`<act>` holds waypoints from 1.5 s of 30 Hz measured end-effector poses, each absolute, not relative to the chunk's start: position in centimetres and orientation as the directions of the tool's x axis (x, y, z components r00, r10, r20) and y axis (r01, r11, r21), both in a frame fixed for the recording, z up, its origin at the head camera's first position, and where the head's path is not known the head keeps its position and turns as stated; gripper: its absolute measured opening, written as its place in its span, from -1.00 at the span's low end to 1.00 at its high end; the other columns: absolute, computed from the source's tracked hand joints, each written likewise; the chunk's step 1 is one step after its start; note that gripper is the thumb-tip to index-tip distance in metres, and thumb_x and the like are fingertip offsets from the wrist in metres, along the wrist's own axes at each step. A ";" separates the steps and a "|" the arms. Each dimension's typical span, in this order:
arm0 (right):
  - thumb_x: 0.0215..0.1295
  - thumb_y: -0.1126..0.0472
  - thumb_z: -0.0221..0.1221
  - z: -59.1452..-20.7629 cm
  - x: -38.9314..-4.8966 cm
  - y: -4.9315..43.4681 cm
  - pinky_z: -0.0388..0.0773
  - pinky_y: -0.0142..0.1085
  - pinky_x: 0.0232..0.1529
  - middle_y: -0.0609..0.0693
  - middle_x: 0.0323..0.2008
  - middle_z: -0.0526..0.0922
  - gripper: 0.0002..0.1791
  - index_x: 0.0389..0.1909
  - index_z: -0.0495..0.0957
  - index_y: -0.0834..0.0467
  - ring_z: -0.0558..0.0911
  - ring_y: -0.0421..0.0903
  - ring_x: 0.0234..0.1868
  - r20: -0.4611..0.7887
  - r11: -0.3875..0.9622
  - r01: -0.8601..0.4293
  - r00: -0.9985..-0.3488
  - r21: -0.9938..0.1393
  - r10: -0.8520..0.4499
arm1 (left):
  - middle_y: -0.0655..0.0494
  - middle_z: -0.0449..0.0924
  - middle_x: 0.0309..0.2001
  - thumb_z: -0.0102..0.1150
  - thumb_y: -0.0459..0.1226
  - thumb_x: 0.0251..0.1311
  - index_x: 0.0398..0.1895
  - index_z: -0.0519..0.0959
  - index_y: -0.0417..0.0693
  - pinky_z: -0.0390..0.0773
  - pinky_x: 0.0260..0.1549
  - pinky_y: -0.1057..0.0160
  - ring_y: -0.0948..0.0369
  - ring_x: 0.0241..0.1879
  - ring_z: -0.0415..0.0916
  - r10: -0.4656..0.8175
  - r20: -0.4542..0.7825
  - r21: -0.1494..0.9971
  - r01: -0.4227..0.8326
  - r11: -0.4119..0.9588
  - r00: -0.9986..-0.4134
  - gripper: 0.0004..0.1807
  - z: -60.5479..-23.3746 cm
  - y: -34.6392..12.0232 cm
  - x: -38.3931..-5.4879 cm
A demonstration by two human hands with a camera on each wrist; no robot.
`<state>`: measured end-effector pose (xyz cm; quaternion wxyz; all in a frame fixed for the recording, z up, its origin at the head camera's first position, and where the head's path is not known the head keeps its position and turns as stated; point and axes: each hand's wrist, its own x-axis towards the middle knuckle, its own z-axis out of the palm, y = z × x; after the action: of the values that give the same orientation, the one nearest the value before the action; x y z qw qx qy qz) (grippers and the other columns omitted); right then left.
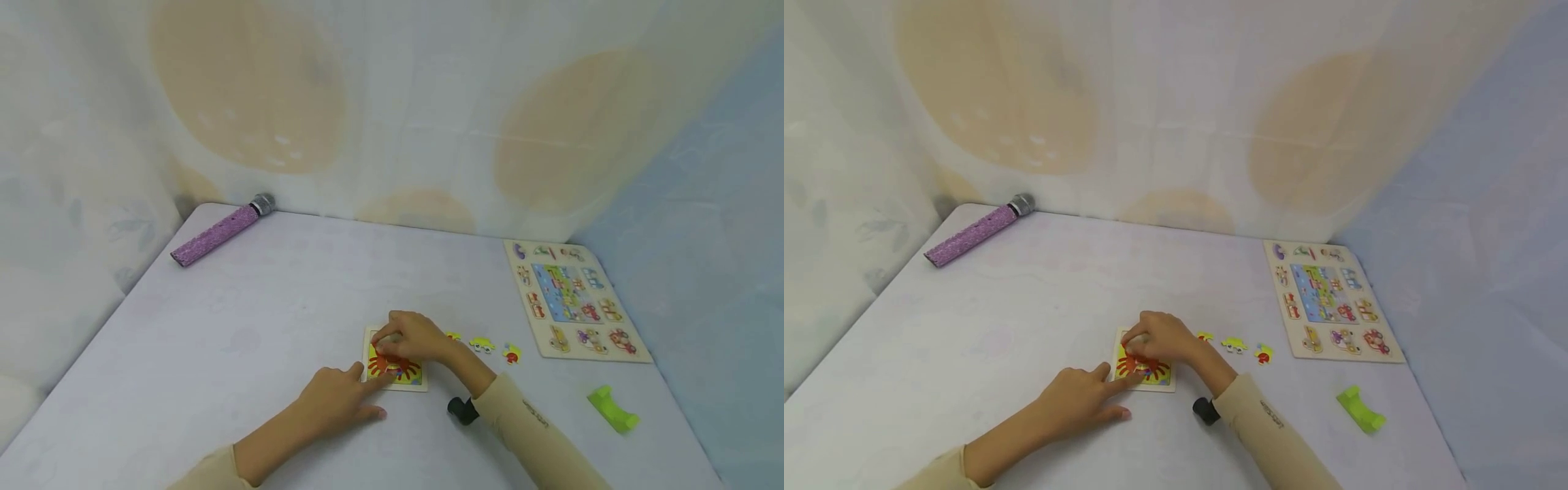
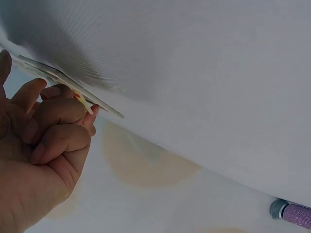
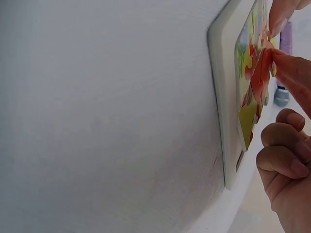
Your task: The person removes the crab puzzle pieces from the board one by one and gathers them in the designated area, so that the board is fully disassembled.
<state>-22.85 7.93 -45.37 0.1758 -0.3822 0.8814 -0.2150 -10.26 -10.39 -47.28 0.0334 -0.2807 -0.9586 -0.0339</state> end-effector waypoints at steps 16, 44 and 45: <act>0.23 0.13 0.28 -45.1 -23.8 7.9 0.22 -0.40 -0.35 -0.13 -0.47 0.43 -0.76 -0.11 0.77 -0.01 0.35 -0.21 -0.38 -0.184 0.577 -0.516 -0.623 -0.634 -0.760 | 0.03 0.51 -0.44 0.06 0.29 0.24 0.31 0.49 0.34 0.16 -0.72 0.33 0.24 -0.75 0.14 0.462 0.041 0.047 0.464 0.885 -0.886 -0.38 -46.9 -9.1 -10.6; 0.20 -0.04 0.37 -46.1 -21.6 9.0 0.15 -0.45 -0.48 -0.15 -0.41 0.37 -0.68 -0.04 0.74 -0.06 0.28 -0.28 -0.51 -0.081 0.621 -0.674 -0.649 -0.400 -0.757 | 0.06 0.43 -0.32 0.24 0.48 -0.16 0.52 0.24 0.11 0.21 -0.65 0.30 0.26 -0.68 0.12 0.400 -0.026 0.218 0.386 0.896 -0.916 0.17 -46.1 -13.7 -14.3; 0.21 -0.05 0.36 -46.2 -21.5 8.9 0.15 -0.46 -0.48 -0.16 -0.41 0.37 -0.68 -0.04 0.74 -0.05 0.28 -0.29 -0.51 -0.070 0.615 -0.687 -0.643 -0.387 -0.763 | 0.04 0.44 -0.30 0.24 0.50 -0.20 0.53 0.21 0.10 0.23 -0.63 0.29 0.25 -0.67 0.14 0.394 -0.045 0.216 0.377 0.901 -0.918 0.22 -46.2 -13.6 -14.6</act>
<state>-21.48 8.94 -46.17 0.1144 -0.4067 0.8912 -0.1649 -14.61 -13.64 -46.16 -0.0437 -0.1980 -0.9739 -0.1021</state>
